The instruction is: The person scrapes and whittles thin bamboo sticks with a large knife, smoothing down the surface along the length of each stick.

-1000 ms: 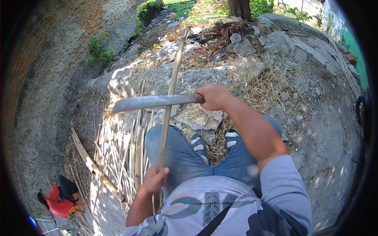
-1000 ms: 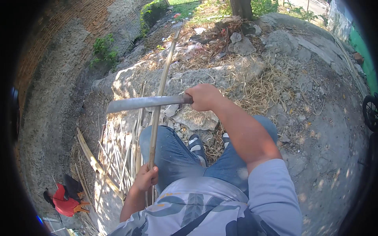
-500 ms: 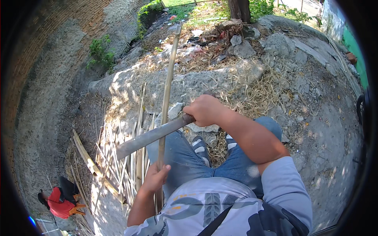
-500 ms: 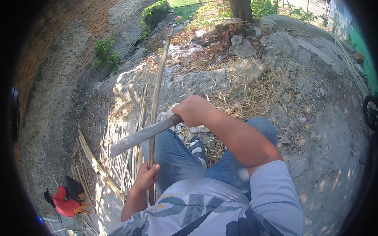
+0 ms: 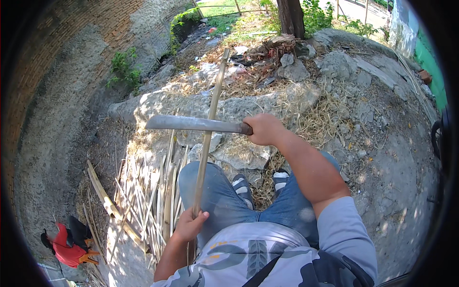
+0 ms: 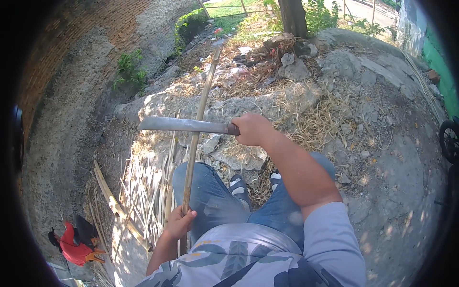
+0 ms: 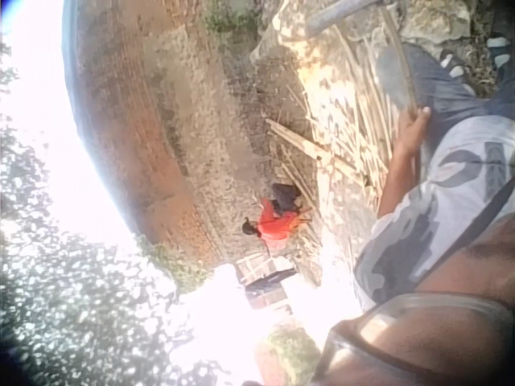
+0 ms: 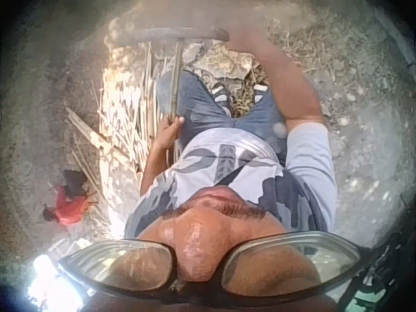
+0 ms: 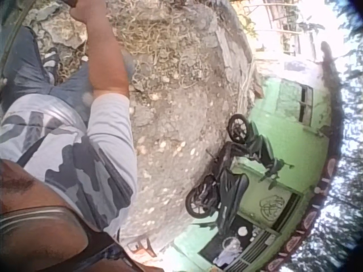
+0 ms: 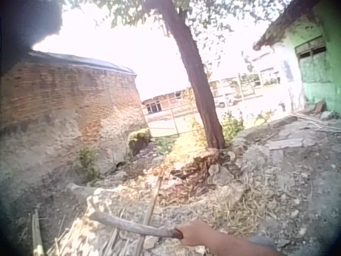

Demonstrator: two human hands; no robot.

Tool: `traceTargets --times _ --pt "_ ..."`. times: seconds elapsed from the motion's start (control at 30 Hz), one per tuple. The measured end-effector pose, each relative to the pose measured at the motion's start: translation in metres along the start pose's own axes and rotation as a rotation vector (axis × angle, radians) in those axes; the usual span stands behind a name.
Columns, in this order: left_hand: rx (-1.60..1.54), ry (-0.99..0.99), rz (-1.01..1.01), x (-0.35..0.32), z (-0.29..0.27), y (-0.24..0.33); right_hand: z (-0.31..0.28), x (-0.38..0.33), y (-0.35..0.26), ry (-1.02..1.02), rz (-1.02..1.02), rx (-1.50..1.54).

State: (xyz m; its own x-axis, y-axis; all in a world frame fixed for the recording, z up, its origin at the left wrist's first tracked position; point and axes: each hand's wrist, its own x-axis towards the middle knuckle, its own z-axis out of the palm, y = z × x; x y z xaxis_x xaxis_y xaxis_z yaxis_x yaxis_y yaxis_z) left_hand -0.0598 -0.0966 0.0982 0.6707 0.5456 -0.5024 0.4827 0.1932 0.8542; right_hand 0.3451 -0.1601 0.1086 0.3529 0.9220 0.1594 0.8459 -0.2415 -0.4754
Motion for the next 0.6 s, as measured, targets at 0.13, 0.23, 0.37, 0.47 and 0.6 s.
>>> traceTargets --times 0.13,0.23,0.37,0.47,0.6 --pt "0.051 0.033 0.025 0.006 0.012 0.012 0.015 -0.001 -0.033 -0.116 -0.256 -0.121" --pt "0.115 0.028 -0.011 0.005 0.016 0.014 0.015 0.002 -0.032 -0.155 -0.360 -0.221" --pt "0.092 -0.007 -0.018 -0.004 0.016 0.002 0.004 0.005 0.002 -0.056 -0.106 -0.095" --pt "0.118 -0.049 0.002 -0.005 0.012 -0.008 0.005 0.011 0.038 0.039 0.261 0.116" --pt "0.153 -0.013 0.020 -0.002 0.009 -0.011 0.003 0.010 0.050 -0.005 0.305 0.095"
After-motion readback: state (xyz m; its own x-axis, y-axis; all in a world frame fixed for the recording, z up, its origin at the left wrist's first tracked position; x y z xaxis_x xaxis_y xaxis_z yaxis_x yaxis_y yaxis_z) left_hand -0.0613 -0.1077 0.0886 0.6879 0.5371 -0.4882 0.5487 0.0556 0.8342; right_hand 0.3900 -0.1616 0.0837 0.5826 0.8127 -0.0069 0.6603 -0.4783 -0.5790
